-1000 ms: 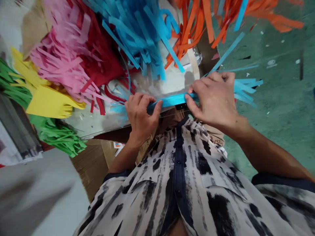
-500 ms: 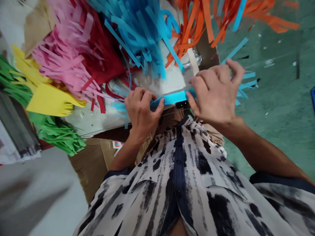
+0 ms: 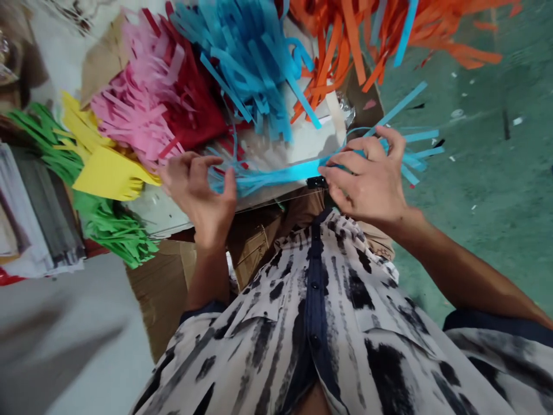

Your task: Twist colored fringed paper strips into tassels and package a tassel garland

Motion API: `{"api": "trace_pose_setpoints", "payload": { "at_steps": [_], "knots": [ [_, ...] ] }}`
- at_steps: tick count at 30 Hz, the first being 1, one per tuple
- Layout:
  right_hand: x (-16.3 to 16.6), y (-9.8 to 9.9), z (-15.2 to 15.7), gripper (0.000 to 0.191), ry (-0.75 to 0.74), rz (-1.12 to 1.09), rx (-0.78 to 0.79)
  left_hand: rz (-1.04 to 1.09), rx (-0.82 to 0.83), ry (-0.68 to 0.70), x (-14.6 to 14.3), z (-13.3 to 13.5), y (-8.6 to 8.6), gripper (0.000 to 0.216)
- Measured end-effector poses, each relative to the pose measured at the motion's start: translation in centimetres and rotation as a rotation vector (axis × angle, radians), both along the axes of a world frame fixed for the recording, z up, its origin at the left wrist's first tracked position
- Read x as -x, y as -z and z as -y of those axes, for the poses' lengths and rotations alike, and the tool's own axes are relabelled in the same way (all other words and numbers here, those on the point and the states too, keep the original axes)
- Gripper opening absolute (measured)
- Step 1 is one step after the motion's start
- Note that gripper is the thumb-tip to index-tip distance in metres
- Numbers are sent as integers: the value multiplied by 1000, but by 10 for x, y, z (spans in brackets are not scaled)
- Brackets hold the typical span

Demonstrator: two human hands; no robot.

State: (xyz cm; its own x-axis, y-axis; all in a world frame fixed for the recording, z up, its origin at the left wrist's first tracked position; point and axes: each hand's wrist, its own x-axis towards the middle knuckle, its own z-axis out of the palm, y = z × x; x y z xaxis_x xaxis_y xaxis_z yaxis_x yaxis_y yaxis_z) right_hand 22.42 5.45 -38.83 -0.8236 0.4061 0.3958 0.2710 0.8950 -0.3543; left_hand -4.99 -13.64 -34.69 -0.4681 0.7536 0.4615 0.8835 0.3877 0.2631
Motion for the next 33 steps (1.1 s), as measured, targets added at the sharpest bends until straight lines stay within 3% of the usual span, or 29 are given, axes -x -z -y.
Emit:
{"api": "trace_pose_setpoints", "payload": {
  "at_steps": [2, 4, 6, 10, 14, 17, 22, 25, 29, 33],
  "knots": [
    [3, -3, 2, 23, -16, -22, -42, -37, -60, 208, -26, -6, 1, 30],
    [5, -4, 4, 24, -21, -51, -141, 101, 96, 481, -58, -17, 10, 43],
    [4, -3, 6, 26, -14, -78, -210, 160, 183, 574, -82, -26, 24, 57],
    [0, 1, 3, 29, -14, -72, -188, 127, 161, 585, -77, -21, 38, 55],
    [3, 0, -4, 21, -37, -82, -112, 47, 72, 473, -43, -3, 31, 34],
    [6, -2, -6, 18, -56, -35, -18, -4, -6, 389, -41, -2, 27, 25],
    [1, -3, -3, 31, -57, 25, -94, 75, 99, 592, -67, -14, 34, 52],
    [-6, 0, -1, 44, -115, -5, -145, 59, 140, 578, -72, -10, 41, 47],
    [-14, 4, -6, 26, -136, -21, -180, 41, 29, 564, -67, -3, 47, 31],
    [-15, 0, -14, 9, -76, 19, -70, 92, 0, 507, -60, -5, 43, 18]
  ]
}}
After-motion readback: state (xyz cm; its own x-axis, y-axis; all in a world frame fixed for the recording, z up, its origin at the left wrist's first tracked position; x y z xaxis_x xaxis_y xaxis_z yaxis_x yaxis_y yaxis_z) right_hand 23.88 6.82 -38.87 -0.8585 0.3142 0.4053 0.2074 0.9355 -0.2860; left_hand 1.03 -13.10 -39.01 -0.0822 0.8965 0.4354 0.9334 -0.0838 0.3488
